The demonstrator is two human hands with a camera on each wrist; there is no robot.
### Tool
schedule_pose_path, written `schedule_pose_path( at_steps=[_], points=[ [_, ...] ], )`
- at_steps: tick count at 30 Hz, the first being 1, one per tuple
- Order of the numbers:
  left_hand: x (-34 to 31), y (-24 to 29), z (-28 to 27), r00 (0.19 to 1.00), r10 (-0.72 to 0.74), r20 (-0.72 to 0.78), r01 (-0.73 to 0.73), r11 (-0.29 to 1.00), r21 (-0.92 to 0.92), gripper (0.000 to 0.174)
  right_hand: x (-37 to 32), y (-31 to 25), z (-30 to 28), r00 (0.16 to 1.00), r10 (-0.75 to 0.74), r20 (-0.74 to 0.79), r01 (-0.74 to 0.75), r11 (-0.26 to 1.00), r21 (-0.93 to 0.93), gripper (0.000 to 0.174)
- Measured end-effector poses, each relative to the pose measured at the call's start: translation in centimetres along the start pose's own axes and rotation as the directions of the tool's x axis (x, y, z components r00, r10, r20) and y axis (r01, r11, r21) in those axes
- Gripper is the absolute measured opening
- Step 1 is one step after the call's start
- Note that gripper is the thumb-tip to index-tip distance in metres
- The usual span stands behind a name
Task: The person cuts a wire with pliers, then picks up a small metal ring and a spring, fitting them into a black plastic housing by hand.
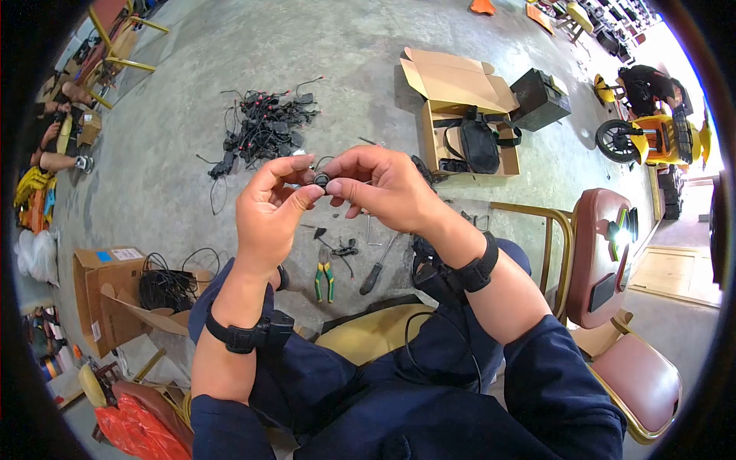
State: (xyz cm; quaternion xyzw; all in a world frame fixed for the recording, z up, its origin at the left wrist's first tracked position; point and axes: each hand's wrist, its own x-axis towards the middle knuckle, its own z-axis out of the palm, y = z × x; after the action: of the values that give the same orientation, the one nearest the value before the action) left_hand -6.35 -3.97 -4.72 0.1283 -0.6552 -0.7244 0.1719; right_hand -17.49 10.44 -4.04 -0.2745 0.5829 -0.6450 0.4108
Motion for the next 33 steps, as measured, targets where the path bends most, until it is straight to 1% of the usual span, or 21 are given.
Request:
schedule_pose_path(
  at_steps=[3, 5, 6, 8, 9, 11, 12, 14, 18, 20, 21, 23, 24, 26, 27, 29, 33],
  points=[
    [0.0, 0.0, 0.0, 1.000, 0.008, 0.005, -0.008, 1.000, 0.012, 0.031, 0.0, 0.1, 0.1, 1.000, -0.013, -0.016, 0.014, 1.000, 0.025, 0.020],
    [-0.1, 0.2, 0.1, 1.000, 0.014, 0.013, -0.015, 0.997, 0.074, 0.031, 0.0, 0.0, 0.2, 0.996, -0.052, -0.067, 0.048, 0.997, -0.053, 0.018],
    [0.0, 0.1, 0.2, 1.000, 0.014, 0.012, -0.015, 0.997, 0.074, 0.031, -0.1, 0.0, 0.2, 0.996, -0.052, -0.067, 0.048, 0.997, -0.053, 0.018],
    [0.0, -0.1, 0.3, 1.000, -0.006, 0.004, 0.006, 1.000, 0.014, 0.032, -0.2, -0.1, 0.3, 0.981, -0.166, -0.104, 0.134, 0.956, -0.259, 0.016],
    [0.1, -0.1, 0.2, 1.000, -0.006, 0.003, 0.006, 1.000, 0.014, 0.032, -0.2, 0.0, 0.3, 0.981, -0.165, -0.103, 0.134, 0.956, -0.259, 0.016],
    [0.1, -0.3, 0.2, 0.999, -0.038, 0.012, 0.038, 0.999, -0.009, 0.032, -0.2, 0.1, 0.3, 0.960, -0.269, -0.076, 0.218, 0.891, -0.398, 0.020],
    [0.1, -0.2, 0.2, 0.999, -0.038, 0.012, 0.038, 0.999, -0.009, 0.032, -0.1, 0.4, 0.3, 0.960, -0.269, -0.076, 0.218, 0.891, -0.398, 0.020],
    [0.2, -0.2, 0.3, 0.998, -0.057, 0.028, 0.057, 0.998, -0.020, 0.031, 0.1, 0.9, 0.2, 0.921, -0.381, -0.076, 0.308, 0.836, -0.454, 0.021],
    [0.1, -0.3, 0.2, 0.999, -0.049, 0.016, 0.049, 0.999, 0.012, 0.031, -0.1, 0.7, 0.3, 0.919, -0.390, -0.065, 0.315, 0.822, -0.475, 0.019],
    [0.1, -0.1, 0.2, 0.999, -0.043, -0.001, 0.043, 0.999, 0.022, 0.031, -0.2, 0.4, 0.6, 0.918, -0.375, -0.132, 0.288, 0.856, -0.430, 0.022],
    [0.1, -0.1, 0.2, 0.999, -0.043, 0.000, 0.043, 0.999, 0.022, 0.031, -0.2, 0.4, 0.6, 0.917, -0.375, -0.132, 0.288, 0.856, -0.430, 0.022],
    [0.0, -0.2, 0.1, 1.000, 0.007, -0.010, -0.005, 0.987, 0.161, 0.032, -0.1, 0.3, 0.6, 0.892, -0.445, -0.078, 0.365, 0.812, -0.456, 0.024],
    [0.0, -0.2, 0.1, 1.000, 0.007, -0.009, -0.005, 0.987, 0.161, 0.032, -0.1, 0.3, 0.6, 0.892, -0.445, -0.078, 0.365, 0.812, -0.456, 0.024],
    [-0.1, -0.3, 0.3, 0.997, 0.076, -0.028, -0.065, 0.961, 0.270, 0.033, 0.0, 0.5, 0.6, 0.902, -0.429, -0.045, 0.354, 0.796, -0.491, 0.026],
    [-0.1, -0.4, 0.4, 0.997, 0.076, -0.028, -0.065, 0.960, 0.271, 0.033, -0.1, 0.4, 0.6, 0.902, -0.429, -0.045, 0.354, 0.796, -0.491, 0.026],
    [-0.1, -0.7, 0.5, 0.992, 0.123, -0.033, -0.111, 0.961, 0.253, 0.034, -0.1, 0.1, 0.6, 0.924, -0.378, -0.061, 0.299, 0.813, -0.500, 0.026],
    [-0.1, -0.5, 0.6, 0.987, 0.160, -0.021, -0.148, 0.947, 0.286, 0.035, 0.1, 1.1, 0.6, 0.909, -0.409, -0.083, 0.317, 0.807, -0.499, 0.027]
  ],
)
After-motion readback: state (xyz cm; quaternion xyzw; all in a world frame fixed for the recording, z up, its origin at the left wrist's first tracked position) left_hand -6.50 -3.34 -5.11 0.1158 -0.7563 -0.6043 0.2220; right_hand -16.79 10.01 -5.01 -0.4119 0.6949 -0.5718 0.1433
